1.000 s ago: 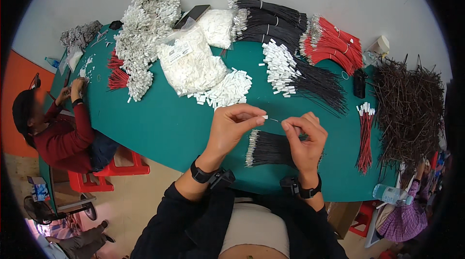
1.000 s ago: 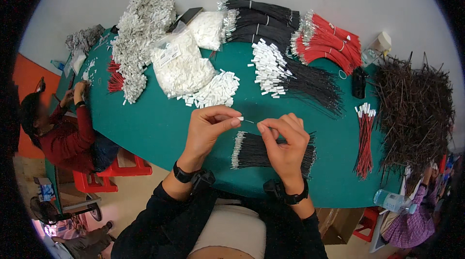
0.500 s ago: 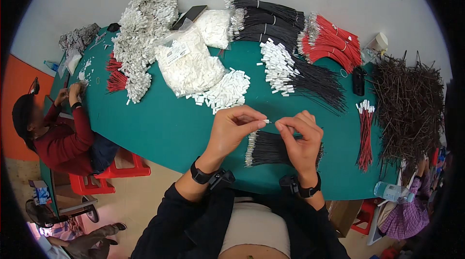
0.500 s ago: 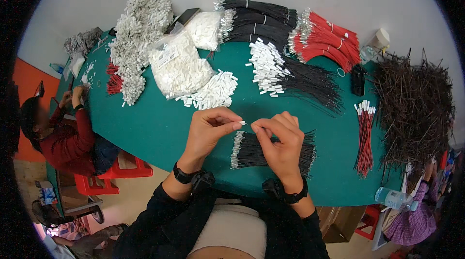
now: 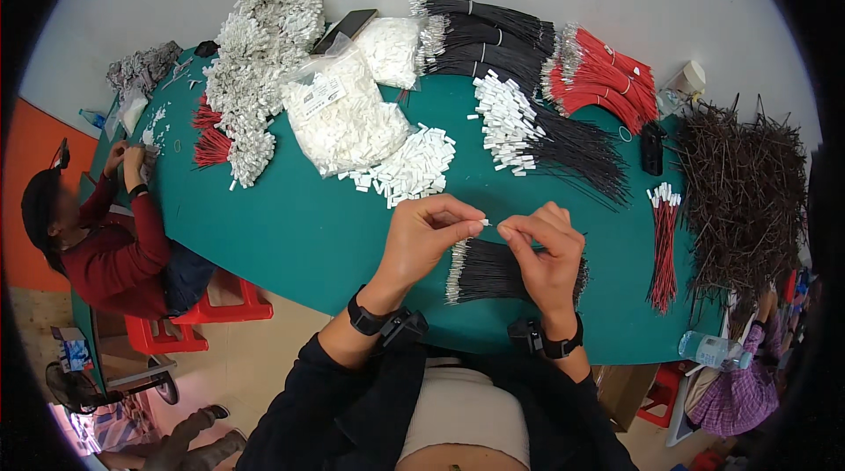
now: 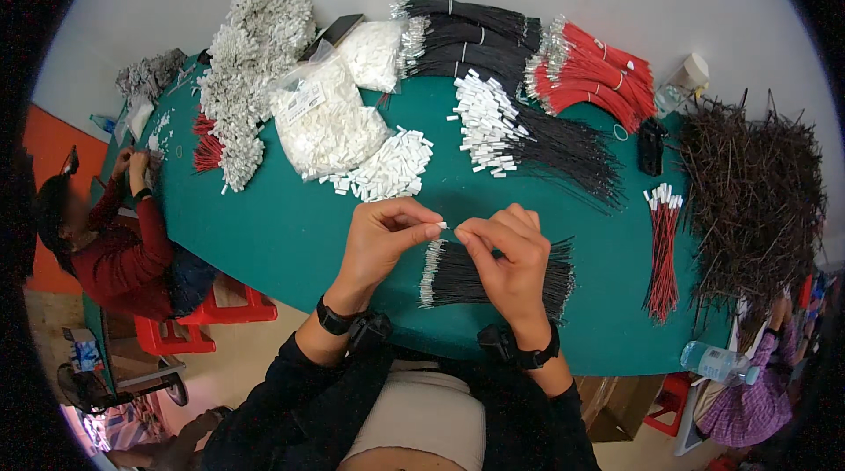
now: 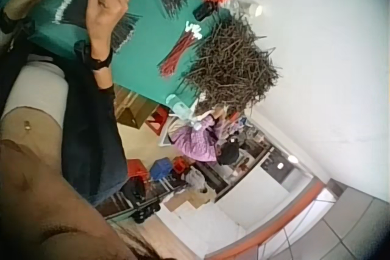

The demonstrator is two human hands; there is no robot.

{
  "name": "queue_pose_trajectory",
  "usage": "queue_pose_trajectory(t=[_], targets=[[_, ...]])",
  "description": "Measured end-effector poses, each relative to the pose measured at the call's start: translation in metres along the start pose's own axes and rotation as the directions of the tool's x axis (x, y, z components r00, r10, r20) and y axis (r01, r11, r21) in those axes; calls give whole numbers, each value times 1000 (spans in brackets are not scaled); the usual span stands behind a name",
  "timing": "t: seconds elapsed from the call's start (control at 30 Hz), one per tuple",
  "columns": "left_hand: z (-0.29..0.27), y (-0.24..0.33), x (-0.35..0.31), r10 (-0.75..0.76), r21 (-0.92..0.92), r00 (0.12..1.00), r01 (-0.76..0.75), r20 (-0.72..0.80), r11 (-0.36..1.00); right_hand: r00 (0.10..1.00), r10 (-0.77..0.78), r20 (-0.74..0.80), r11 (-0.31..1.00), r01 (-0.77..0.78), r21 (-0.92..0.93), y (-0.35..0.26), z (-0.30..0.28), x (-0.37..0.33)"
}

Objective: The recorder is manually attaching small white plastic connectors to the ends of black wires at an assembly workbench.

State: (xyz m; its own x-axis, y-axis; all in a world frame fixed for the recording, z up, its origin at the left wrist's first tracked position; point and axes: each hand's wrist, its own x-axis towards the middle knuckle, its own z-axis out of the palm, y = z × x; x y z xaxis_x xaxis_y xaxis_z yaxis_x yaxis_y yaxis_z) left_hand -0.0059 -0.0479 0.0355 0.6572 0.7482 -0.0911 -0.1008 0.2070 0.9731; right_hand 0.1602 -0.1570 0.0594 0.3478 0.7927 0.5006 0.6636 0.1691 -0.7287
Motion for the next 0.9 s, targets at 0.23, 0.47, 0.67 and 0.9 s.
queue_pose_trajectory(t=[0.23, 0.47, 0.67, 0.9], targets=[[1, -4, 1, -22, 3, 1000, 22, 11, 1000, 1000, -13, 5, 1000, 13, -5, 2, 2, -1], [1, -1, 1, -36, 27, 999, 35, 24, 999, 998, -1, 57, 1000, 2, -18, 3, 1, 0], [-9, -9, 12, -10, 377, 999, -9, 48, 926, 974, 61, 220, 985, -22, -174, 16, -17, 3], [-36, -20, 61, 371, 743, 910, -378, 187, 552, 982, 14, 187, 882, 76, -465, 50, -37, 23]])
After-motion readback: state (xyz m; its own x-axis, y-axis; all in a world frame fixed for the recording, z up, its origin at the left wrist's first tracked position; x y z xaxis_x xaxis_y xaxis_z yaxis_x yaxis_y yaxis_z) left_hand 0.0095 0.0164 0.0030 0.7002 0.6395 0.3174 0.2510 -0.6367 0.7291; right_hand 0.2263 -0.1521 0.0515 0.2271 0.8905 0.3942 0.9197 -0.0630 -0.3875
